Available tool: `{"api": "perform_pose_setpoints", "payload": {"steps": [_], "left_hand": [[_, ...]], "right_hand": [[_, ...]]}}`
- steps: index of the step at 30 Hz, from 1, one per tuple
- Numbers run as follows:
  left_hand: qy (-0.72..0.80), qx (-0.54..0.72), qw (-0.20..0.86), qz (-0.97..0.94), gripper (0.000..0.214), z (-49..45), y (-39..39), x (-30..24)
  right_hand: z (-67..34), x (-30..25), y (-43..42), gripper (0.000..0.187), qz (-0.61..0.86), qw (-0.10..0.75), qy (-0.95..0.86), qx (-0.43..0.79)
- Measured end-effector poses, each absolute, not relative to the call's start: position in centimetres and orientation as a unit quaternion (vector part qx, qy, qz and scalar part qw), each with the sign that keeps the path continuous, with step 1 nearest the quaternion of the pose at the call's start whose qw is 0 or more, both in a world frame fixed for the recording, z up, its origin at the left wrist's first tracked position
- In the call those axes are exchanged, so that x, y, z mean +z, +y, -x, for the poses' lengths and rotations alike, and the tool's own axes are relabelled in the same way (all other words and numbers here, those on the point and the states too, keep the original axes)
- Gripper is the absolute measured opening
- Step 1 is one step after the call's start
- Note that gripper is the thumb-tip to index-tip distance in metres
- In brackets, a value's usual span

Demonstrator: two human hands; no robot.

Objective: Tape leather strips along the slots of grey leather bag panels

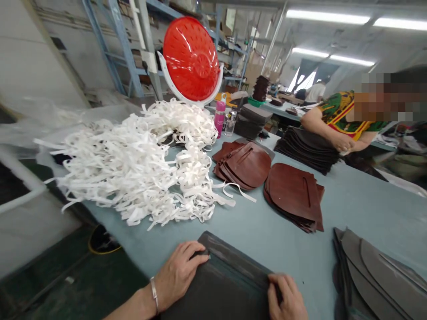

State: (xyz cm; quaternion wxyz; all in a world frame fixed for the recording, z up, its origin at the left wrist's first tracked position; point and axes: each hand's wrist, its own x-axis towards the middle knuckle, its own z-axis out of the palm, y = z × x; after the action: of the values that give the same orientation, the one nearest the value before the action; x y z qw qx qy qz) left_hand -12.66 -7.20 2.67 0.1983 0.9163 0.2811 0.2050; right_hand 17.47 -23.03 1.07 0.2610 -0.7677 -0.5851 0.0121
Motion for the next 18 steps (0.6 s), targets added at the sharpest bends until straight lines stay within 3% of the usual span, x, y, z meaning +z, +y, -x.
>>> {"api": "perform_pose_setpoints", "payload": {"steps": [4, 7, 10, 14, 18], "left_hand": [[0.278, 0.210, 0.213, -0.913, 0.043, 12.8, -7.1, 2.8], [0.281, 0.211, 0.218, -0.911, 0.044, 12.8, -7.0, 2.9], [0.281, 0.207, 0.219, -0.911, 0.044, 12.8, -6.9, 3.0], [0.273, 0.215, 0.215, -0.913, 0.042, 12.8, -6.9, 2.8], [0.279, 0.217, 0.213, -0.911, 0.041, 13.0, -6.9, 2.6]], "right_hand": [[-16.9, 4.1, -12.7, 0.028, 0.774, 0.338, -0.529, 0.081], [-18.0, 4.8, -4.8, 0.035, 0.795, 0.331, -0.502, 0.080], [-19.1, 4.1, 0.3, 0.030, 0.827, 0.315, -0.463, 0.053], [-19.3, 2.9, 1.1, 0.015, 0.843, 0.299, -0.446, 0.034], [-19.5, 3.0, -3.6, 0.019, 0.839, 0.315, -0.442, 0.030]]}}
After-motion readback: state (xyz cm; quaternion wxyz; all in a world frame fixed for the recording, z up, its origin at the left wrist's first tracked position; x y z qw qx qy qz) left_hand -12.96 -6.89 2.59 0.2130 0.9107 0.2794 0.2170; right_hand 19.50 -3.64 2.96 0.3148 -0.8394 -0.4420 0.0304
